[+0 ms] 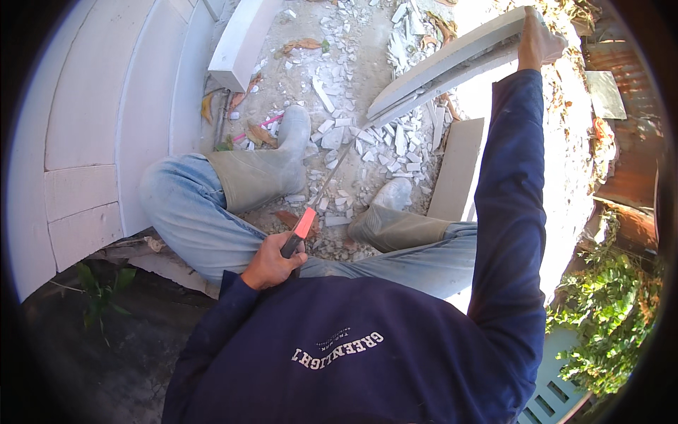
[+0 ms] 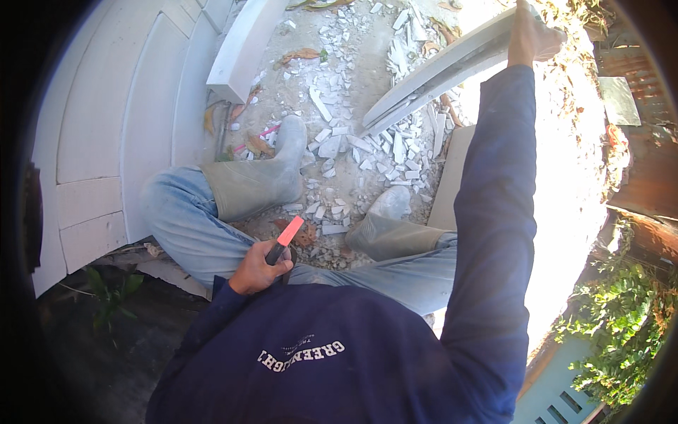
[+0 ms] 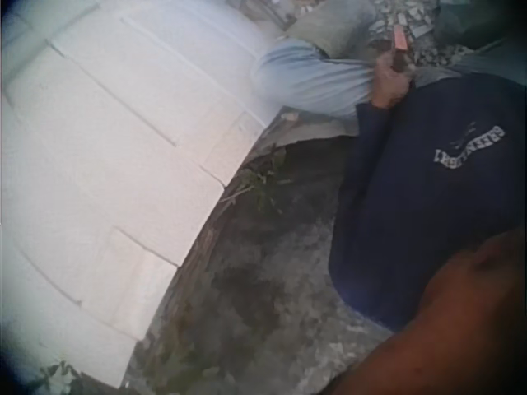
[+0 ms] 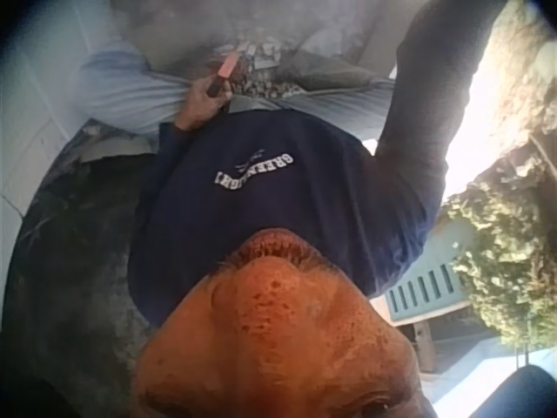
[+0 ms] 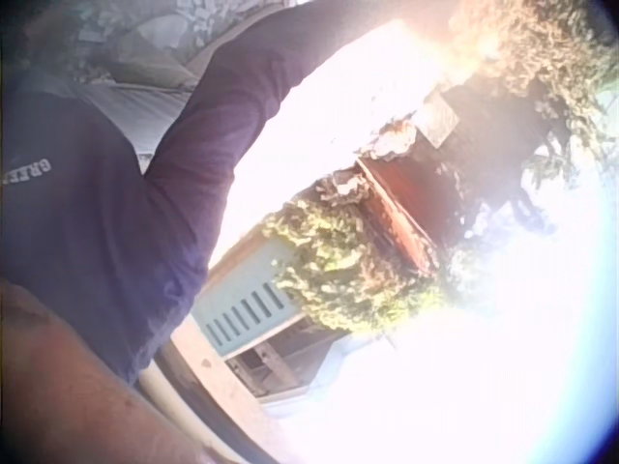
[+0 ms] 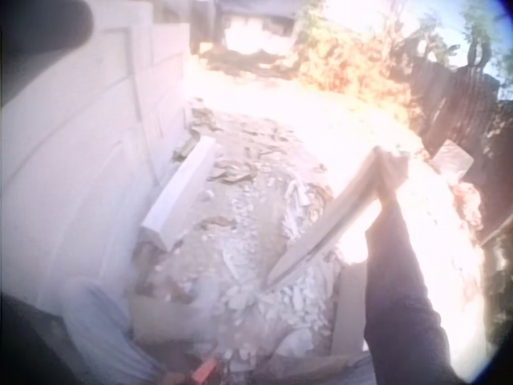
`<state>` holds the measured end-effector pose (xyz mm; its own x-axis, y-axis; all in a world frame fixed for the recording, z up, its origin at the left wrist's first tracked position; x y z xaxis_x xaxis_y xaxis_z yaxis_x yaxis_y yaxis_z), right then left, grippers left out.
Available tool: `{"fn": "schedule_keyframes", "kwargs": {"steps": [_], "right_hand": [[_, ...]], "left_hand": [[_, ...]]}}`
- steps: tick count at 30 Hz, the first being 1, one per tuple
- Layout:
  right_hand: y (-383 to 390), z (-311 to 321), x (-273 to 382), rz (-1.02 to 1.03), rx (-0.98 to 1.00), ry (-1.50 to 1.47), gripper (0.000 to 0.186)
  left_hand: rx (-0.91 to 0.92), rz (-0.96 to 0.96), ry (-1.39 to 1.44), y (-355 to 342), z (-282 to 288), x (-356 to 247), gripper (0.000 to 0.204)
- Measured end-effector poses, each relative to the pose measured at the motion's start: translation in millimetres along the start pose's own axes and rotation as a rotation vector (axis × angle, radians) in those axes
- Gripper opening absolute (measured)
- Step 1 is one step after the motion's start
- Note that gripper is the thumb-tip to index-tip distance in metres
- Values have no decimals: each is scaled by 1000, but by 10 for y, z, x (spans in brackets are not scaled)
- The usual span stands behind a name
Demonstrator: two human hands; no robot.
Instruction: The person sits on the ground and uses a hand saw to cut a long white wooden plank. They hold the plank steady with one hand while sawing with the other, then lift the plank to inspect the cut before continuing to saw through the material.
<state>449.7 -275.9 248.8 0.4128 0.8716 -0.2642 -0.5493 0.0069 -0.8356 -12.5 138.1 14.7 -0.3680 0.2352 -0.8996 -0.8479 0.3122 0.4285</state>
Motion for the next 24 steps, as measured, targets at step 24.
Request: {"fn": "schedule_keyframes", "kwargs": {"steps": [24], "right_hand": [[654,1317,-103,-793,3,-1138,107]], "left_hand": [[47,-110,21,626,356,-495,15]]}}
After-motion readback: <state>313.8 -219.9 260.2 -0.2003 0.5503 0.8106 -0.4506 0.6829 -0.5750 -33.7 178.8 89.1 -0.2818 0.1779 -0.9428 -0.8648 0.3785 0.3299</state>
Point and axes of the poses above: each hand's wrist, its own y-axis away from the middle knuckle, its own z-axis out of the back of the hand, x = y × z, the point moved 8 cm from there along -y, towards the middle knuckle, and after that the axes turned 12 degrees about -z, right-handed, at the moved point
